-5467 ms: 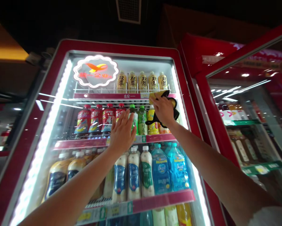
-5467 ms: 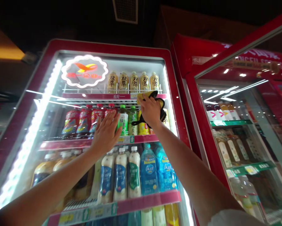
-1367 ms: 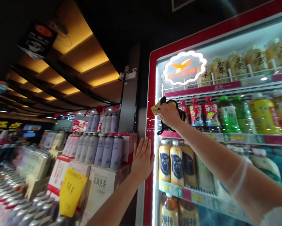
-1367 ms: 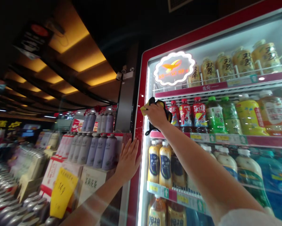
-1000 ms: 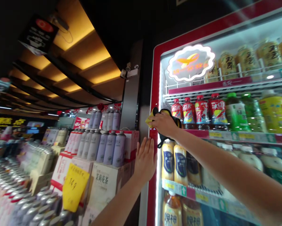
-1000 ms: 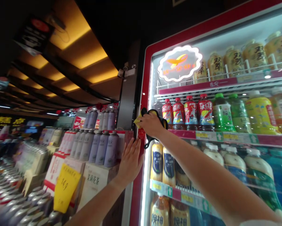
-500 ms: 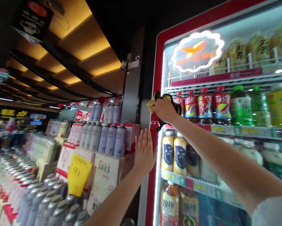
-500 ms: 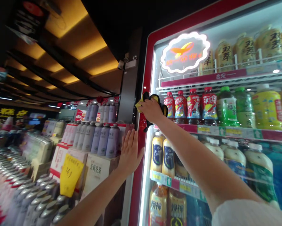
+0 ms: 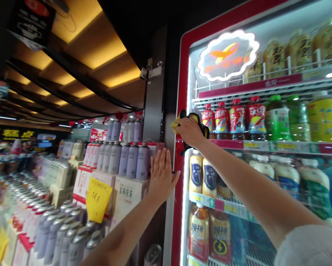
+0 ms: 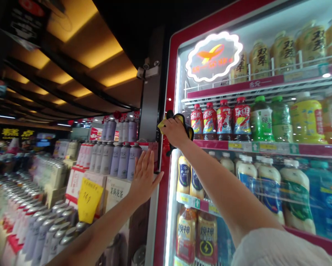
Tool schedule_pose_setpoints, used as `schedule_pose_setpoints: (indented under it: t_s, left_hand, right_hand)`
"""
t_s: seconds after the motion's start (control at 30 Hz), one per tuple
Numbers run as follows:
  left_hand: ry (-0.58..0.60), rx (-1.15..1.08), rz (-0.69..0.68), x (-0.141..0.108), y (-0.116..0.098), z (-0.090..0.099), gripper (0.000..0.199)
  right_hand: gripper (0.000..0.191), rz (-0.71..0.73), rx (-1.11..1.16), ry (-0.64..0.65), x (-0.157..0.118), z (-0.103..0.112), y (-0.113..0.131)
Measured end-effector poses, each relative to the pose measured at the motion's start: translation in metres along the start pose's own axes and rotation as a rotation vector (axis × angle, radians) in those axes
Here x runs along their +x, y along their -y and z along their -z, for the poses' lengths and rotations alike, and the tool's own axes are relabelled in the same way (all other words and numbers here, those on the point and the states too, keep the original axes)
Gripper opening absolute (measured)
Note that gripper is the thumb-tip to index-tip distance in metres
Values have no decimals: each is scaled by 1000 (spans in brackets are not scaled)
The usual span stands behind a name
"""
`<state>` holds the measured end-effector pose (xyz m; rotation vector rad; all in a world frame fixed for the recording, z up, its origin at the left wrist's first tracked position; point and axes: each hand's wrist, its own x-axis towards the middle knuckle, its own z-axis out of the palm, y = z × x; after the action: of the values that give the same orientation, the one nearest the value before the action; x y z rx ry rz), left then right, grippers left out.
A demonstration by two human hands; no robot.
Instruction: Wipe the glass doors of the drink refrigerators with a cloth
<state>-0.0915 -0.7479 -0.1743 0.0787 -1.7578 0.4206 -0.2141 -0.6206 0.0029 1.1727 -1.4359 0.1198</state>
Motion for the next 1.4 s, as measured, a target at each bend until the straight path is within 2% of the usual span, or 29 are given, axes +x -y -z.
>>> schedule_pose_setpoints:
  t_s: [0.1, 0.23, 0.3, 0.33, 0.43, 0.5, 0.57, 0.63, 0.73, 0.8, 0.9, 1.0, 1.07, 1.13, 1.2, 1.23, 1.3, 1.4]
  left_hand:
    - [10, -1, 16, -8, 2, 2, 84]
    - [53, -4, 24, -17, 1, 4, 84]
    - [74, -14, 18, -16, 0, 5, 84]
    - [78, -19, 17, -15, 0, 6, 84]
    - [63, -32, 20, -9, 0, 7, 84]
    - [46, -39, 16, -8, -1, 8, 83]
    - [29, -41, 11, -10, -1, 8, 82]
    - [15, -36, 6, -15, -1, 8, 82]
    - [4, -18, -8, -18, 0, 6, 82]
    - [1, -8, -18, -15, 2, 4, 81]
    - [-11, -9, -21, -8, 2, 3, 81]
    - [-29, -13, -10, -8, 1, 3, 78]
    - [-40, -10, -4, -11, 0, 1, 77]
    - [-45, -5, -10, -13, -1, -4, 77]
    - [-45, -5, -33, -10, -2, -10, 77]
    - [-43, -7, -44, -6, -3, -13, 77]
    - [-38, -14, -60, 4, -5, -20, 77]
    - [-39, -38, -59, 15, -8, -26, 79]
  right_hand:
    - [36, 79, 34, 30, -32, -7, 23]
    - [29, 304, 92, 125, -71, -10, 43]
    - [29, 341, 94, 145, -68, -7, 37]
    - [29, 311, 82, 138, -62, -4, 31]
    - [31, 124, 35, 73, -41, 1, 16]
    - [33, 59, 23, 49, -39, 0, 18]
    - [32, 103, 39, 66, -49, -5, 29]
    - [31, 218, 74, 106, -62, -11, 39]
    - [30, 334, 83, 146, -64, -8, 33]
    - [32, 237, 37, 112, -49, 3, 12]
    - [38, -47, -36, -3, -25, 22, -20]
    - [43, -220, -67, -54, -29, 22, -19]
    - [46, -183, -76, -27, -44, 12, -3]
    - [47, -32, -65, 33, -57, 3, 12]
    - [47, 89, -47, 86, -60, 2, 14]
    - [46, 102, -45, 96, -57, 5, 8]
    - [46, 23, -65, 67, -51, 18, -14]
    - [46, -193, -119, -45, -56, 36, -45]
